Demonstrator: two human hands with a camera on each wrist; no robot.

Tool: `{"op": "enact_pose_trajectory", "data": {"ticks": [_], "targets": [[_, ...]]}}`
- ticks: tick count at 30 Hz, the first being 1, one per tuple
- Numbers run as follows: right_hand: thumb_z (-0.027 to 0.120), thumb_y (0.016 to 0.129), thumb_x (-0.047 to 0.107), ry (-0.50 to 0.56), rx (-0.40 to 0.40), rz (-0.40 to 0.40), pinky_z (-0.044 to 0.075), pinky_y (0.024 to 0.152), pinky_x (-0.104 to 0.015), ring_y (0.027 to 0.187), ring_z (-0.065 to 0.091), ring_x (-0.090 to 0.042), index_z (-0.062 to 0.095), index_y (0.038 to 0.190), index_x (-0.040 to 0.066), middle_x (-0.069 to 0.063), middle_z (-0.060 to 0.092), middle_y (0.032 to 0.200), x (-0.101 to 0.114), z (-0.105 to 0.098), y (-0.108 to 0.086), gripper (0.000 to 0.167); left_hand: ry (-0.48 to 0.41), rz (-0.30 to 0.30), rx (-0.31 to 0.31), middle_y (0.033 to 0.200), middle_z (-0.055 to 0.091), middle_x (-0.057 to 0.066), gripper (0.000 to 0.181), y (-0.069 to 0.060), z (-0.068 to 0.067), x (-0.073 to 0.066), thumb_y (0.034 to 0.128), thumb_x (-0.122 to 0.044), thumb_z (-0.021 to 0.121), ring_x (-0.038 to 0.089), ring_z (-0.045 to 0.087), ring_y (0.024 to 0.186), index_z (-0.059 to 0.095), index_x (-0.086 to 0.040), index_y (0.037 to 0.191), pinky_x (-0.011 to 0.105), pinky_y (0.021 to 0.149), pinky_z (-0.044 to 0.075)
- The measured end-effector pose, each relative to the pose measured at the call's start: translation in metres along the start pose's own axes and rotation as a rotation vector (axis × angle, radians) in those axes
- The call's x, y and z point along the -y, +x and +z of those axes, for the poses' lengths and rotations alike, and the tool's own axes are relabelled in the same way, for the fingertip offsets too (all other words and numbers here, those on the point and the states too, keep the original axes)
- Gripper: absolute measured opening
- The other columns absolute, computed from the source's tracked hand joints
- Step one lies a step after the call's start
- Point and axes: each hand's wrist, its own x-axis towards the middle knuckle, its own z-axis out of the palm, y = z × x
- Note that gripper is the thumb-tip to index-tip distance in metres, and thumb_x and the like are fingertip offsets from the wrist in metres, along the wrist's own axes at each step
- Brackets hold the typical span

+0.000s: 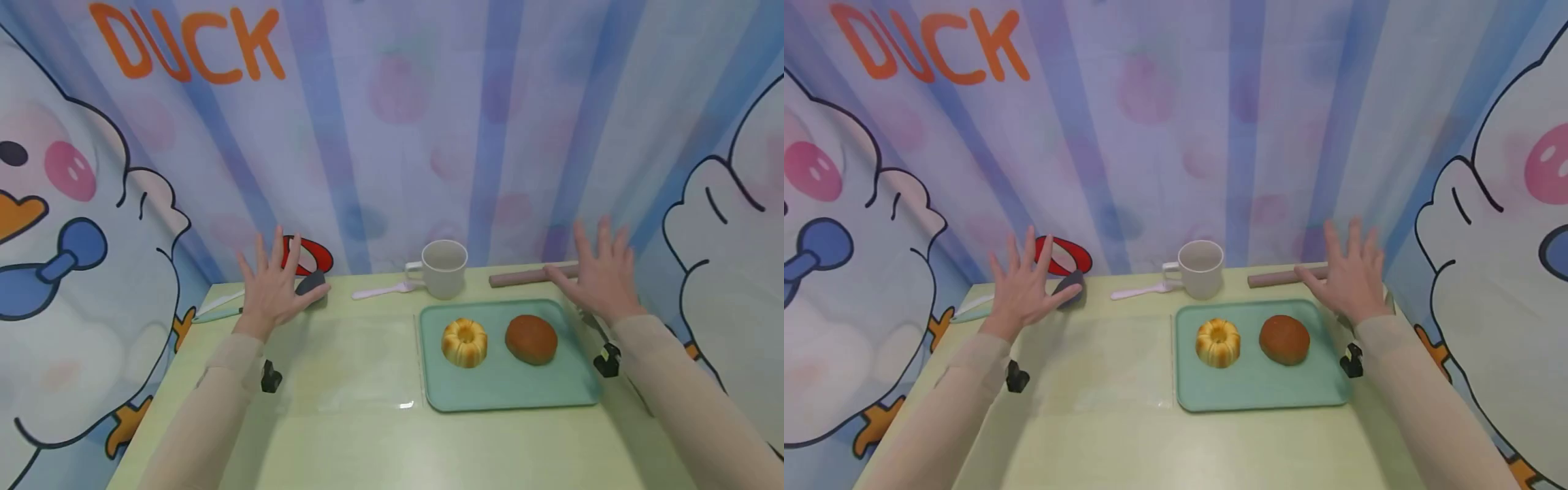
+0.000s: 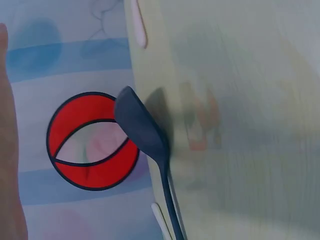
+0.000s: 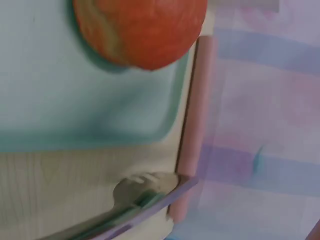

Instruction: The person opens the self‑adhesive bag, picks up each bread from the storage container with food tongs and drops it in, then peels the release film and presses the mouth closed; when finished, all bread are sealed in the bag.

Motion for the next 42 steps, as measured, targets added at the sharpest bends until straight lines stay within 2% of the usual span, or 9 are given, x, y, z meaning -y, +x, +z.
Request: {"op": "enact_pose_trajectory", "data": {"ticks": [3, 8, 11, 15, 18, 23, 30, 37, 42], "targets": [[0.059, 0.102, 0.058, 0.069, 0.014, -0.058, 0.009, 0.118, -0.080, 0.156, -0.009, -0.057, 0.008, 0.170, 0.017, -0.028, -0.011, 0.173, 0.012, -0.002, -0.006, 0.094, -0.049, -0.003, -0.003, 0.177, -0.005, 0.014, 0.113, -0.005, -0.004, -0.002, 0.0875, -0.088, 0.046, 0.050, -0.010, 0.159, -0.001, -0.027, 0.170, 0.083, 0.116, -0.001], [0.066, 0.102, 0.044, 0.184, -0.027, -0.169, 0.014, 0.118, -0.079, 0.159, 0.004, -0.052, 0.024, 0.168, 0.016, -0.028, 0.007, 0.173, 0.042, -0.001, -0.009, 0.084, -0.138, 0.040, -0.019, 0.176, 0.003, 0.017, 0.105, -0.013, -0.019, -0.016, 0.0921, -0.079, 0.052, 0.052, 0.014, 0.157, 0.004, -0.027, 0.170, 0.085, 0.114, 0.009], [0.070, 0.100, 0.038, 0.222, -0.030, -0.208, 0.020, 0.117, -0.079, 0.160, 0.009, -0.048, 0.031, 0.166, 0.017, -0.024, 0.013, 0.174, 0.064, 0.002, -0.011, 0.080, -0.208, 0.103, -0.050, 0.174, 0.014, 0.021, 0.101, -0.017, -0.023, -0.028, 0.0940, -0.070, 0.059, 0.048, 0.046, 0.142, 0.013, -0.023, 0.170, 0.073, 0.109, 0.037], [0.069, 0.101, 0.037, 0.270, 0.017, -0.254, 0.022, 0.119, -0.075, 0.160, 0.012, -0.046, 0.031, 0.166, 0.017, -0.020, 0.015, 0.174, 0.095, 0.007, -0.016, 0.078, -0.301, 0.178, -0.087, 0.170, 0.028, 0.021, 0.096, -0.024, -0.020, -0.043, 0.0940, -0.061, 0.066, 0.042, 0.068, 0.109, 0.023, -0.017, 0.168, 0.054, 0.080, 0.057], [0.069, 0.102, 0.036, 0.316, 0.042, -0.296, 0.024, 0.119, -0.073, 0.160, 0.015, -0.045, 0.032, 0.166, 0.017, -0.018, 0.017, 0.174, 0.118, 0.012, -0.022, 0.076, -0.368, 0.210, -0.090, 0.168, 0.035, 0.018, 0.093, -0.031, -0.016, -0.054, 0.0940, -0.057, 0.069, 0.042, 0.065, 0.120, 0.029, -0.015, 0.166, 0.056, 0.091, 0.057], [0.070, 0.101, 0.035, 0.370, 0.087, -0.370, 0.031, 0.119, -0.068, 0.158, 0.024, -0.040, 0.035, 0.165, 0.015, -0.014, 0.025, 0.173, 0.154, 0.024, -0.032, 0.075, -0.472, 0.266, -0.065, 0.164, 0.043, 0.017, 0.084, -0.044, -0.003, -0.072, 0.0979, -0.052, 0.066, 0.039, 0.048, 0.144, 0.035, -0.009, 0.163, 0.060, 0.116, 0.041], [0.071, 0.100, 0.032, 0.411, 0.163, -0.474, 0.039, 0.116, -0.064, 0.151, 0.040, -0.041, 0.048, 0.156, 0.006, -0.018, 0.044, 0.163, 0.198, 0.056, -0.052, 0.066, -0.559, 0.347, 0.051, 0.154, 0.054, 0.019, 0.066, -0.058, 0.029, -0.097, 0.0995, -0.043, 0.068, 0.039, 0.048, 0.145, 0.052, -0.006, 0.153, 0.059, 0.118, 0.039], [0.071, 0.101, 0.030, 0.398, 0.334, -0.482, 0.041, 0.118, -0.056, 0.147, 0.047, -0.038, 0.056, 0.147, 0.002, -0.020, 0.052, 0.156, 0.217, 0.094, -0.065, 0.056, -0.588, 0.314, 0.245, 0.157, 0.052, 0.015, 0.064, -0.073, 0.057, -0.117, 0.0988, -0.045, 0.069, 0.041, 0.042, 0.149, 0.057, -0.008, 0.149, 0.062, 0.121, 0.033], [0.072, 0.101, 0.023, 0.350, 0.399, -0.487, 0.040, 0.118, -0.057, 0.143, 0.050, -0.042, 0.061, 0.140, -0.004, -0.023, 0.058, 0.149, 0.222, 0.109, -0.070, 0.048, -0.547, 0.313, 0.324, 0.160, 0.049, 0.012, 0.063, -0.082, 0.068, -0.126, 0.1009, -0.048, 0.066, 0.040, 0.038, 0.152, 0.056, -0.012, 0.152, 0.066, 0.121, 0.030]]}}
